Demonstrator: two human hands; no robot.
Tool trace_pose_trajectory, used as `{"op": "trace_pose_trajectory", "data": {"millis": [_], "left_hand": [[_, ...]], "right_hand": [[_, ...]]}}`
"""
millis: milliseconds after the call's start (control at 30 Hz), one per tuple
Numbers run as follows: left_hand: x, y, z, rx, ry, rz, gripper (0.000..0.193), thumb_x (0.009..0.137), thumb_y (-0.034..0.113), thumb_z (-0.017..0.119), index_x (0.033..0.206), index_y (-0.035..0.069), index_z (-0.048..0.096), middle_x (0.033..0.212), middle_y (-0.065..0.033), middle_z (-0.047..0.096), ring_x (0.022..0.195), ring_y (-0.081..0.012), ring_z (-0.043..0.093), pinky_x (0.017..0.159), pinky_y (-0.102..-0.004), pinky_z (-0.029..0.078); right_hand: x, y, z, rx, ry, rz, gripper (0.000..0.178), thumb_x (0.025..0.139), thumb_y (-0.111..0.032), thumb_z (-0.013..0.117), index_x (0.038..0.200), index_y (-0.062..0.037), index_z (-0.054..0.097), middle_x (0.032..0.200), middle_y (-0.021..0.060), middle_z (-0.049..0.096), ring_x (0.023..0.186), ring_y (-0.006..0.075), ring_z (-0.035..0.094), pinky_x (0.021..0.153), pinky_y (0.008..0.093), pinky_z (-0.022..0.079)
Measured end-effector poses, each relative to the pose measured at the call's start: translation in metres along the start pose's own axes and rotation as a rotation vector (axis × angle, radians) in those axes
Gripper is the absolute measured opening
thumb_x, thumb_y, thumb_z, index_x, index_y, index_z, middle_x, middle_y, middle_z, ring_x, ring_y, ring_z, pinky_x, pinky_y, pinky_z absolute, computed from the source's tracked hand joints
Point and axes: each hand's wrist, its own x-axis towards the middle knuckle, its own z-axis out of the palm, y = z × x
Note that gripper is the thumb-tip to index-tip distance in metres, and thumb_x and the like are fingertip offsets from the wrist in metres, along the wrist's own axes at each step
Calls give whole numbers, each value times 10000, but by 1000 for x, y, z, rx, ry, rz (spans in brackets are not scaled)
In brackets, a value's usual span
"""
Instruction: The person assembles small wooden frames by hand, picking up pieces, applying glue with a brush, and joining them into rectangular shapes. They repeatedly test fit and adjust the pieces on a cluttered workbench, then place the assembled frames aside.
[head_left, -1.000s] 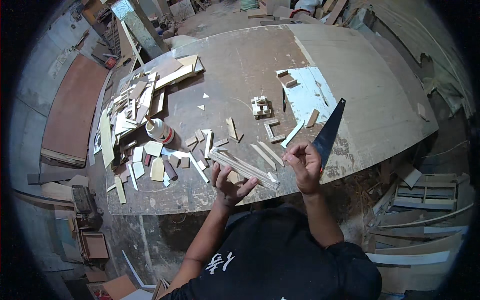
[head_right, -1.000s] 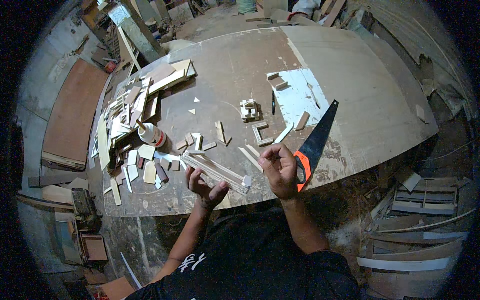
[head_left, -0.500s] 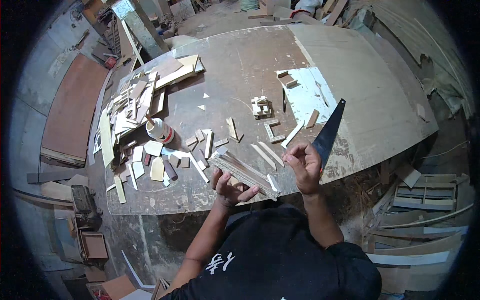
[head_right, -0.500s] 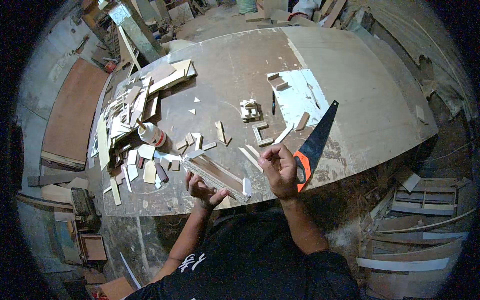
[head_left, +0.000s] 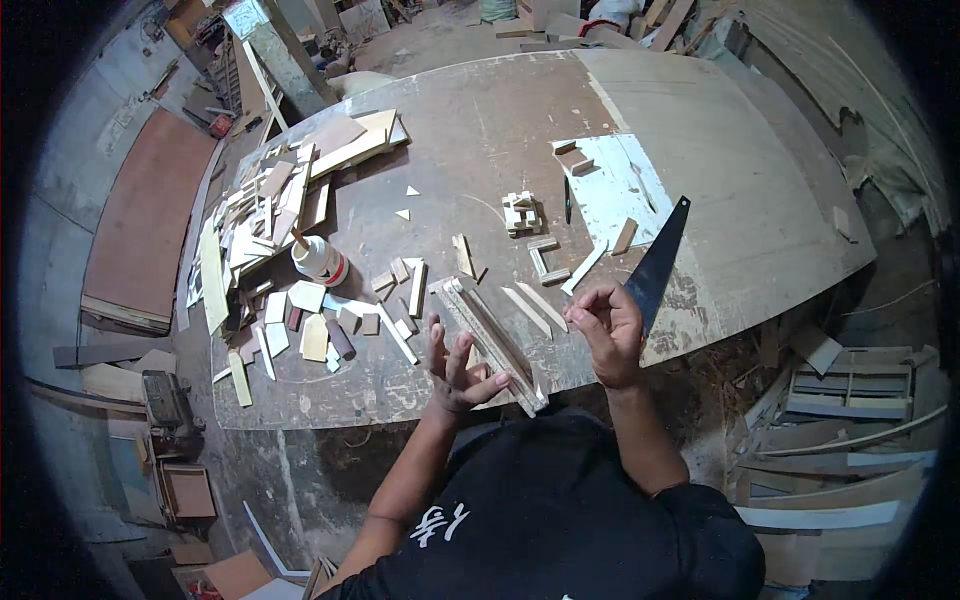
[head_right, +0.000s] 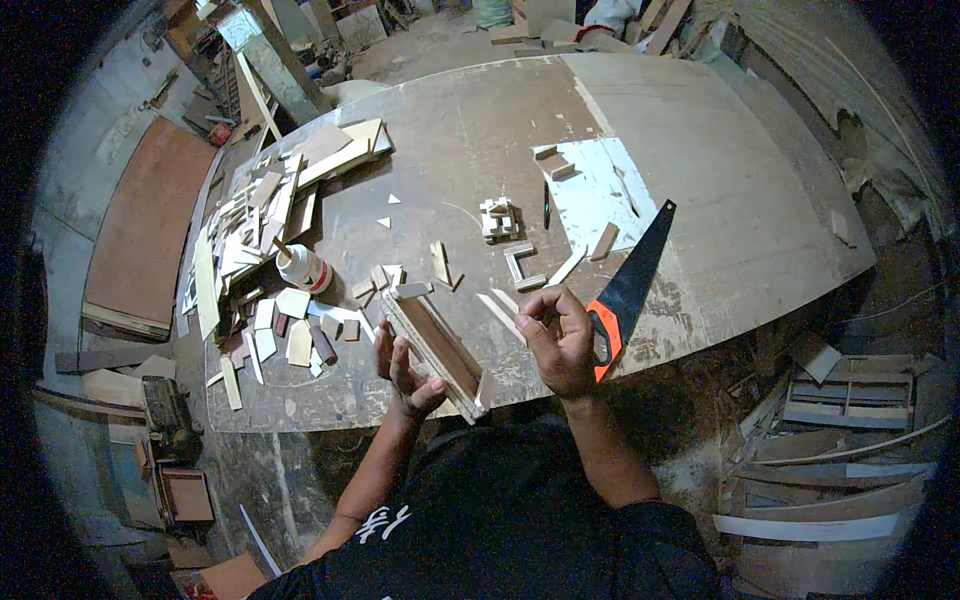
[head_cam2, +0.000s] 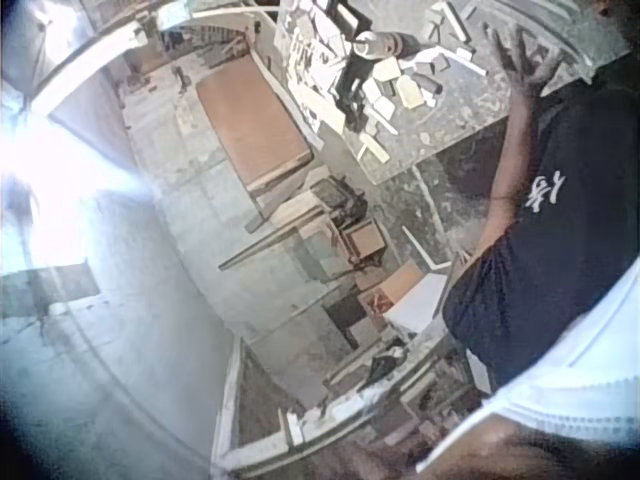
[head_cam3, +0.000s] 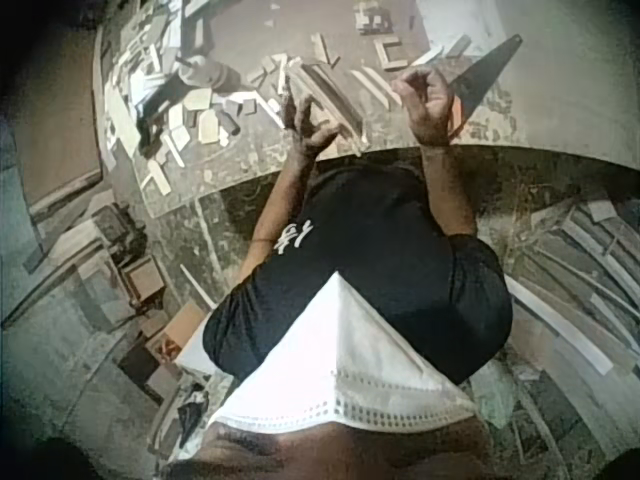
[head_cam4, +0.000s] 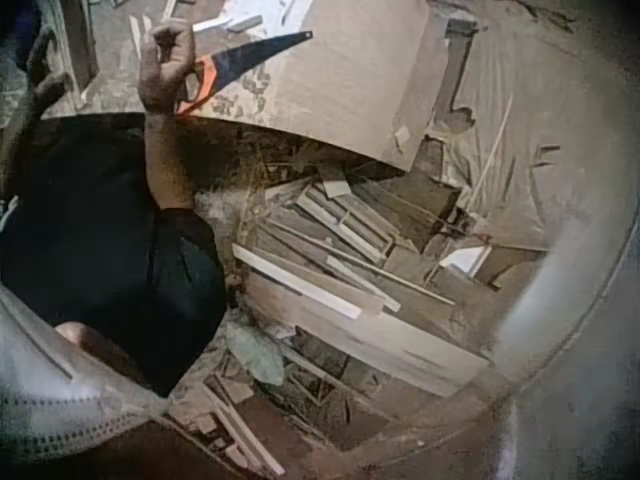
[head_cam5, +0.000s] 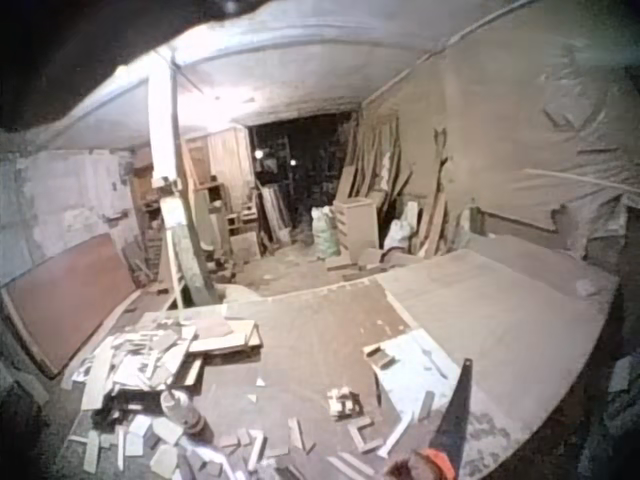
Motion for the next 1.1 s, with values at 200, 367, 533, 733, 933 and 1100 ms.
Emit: {"op": "trace_pose_trajectory", "data": {"millis": [200, 367, 533, 733, 933, 1100], "left_hand": [[5, -3, 9, -243, 105, -192, 588, 832, 186, 736, 1276, 231, 354, 1431, -229, 373, 1317, -418, 403, 1066, -507, 393], [7, -3, 14, -483, 113, -468, 1098, 614, 216, 899, 1443, 173, 180, 1416, -242, 306, 1273, -370, 439, 960, -473, 502], [-59, -17, 13, -113, -250, -614, 990, 683, 338, 832, 1395, 14, 225, 1292, -215, 394, 1155, -329, 501, 935, -452, 482], [-5, 3, 1, -736, 4, -1262, 776, 766, 456, 727, 1283, -35, 419, 1195, -131, 518, 1162, -254, 488, 1007, -409, 391], [-2, -4, 2, -1756, 261, -1325, 1032, 714, 462, 764, 1475, 21, 225, 1450, -104, 380, 1327, -266, 396, 1101, -452, 322], [-6, -7, 6, -1862, 125, -1277, 1122, 659, 383, 859, 1499, 45, 195, 1457, -120, 371, 1341, -287, 385, 1110, -465, 318]], "right_hand": [[-2, 1, -3, -34, 7, 9, 117, 855, -13, 618, 919, -35, 522, 846, 61, 602, 793, 108, 599, 751, 254, 492], [-4, 1, -4, -32, 7, -5, 115, 857, -10, 616, 918, -38, 522, 846, 57, 598, 785, 99, 587, 733, 243, 480], [-5, 2, -3, -7, -12, 10, 106, 863, 5, 603, 916, -41, 524, 855, 42, 582, 769, 85, 555, 703, 236, 459], [-6, 8, -7, -79, -63, 44, 115, 868, 23, 592, 935, -33, 516, 862, 24, 566, 773, 75, 538, 712, 231, 443], [-6, 20, -6, -21, -83, 227, 212, 894, -61, 590, 1068, -29, 474, 935, 70, 591, 813, 115, 581, 765, 274, 492], [-12, 11, -3, 300, -256, 611, 478, 931, -239, 541, 1316, -29, 352, 1104, 154, 609, 921, 238, 650, 790, 408, 552]]}}
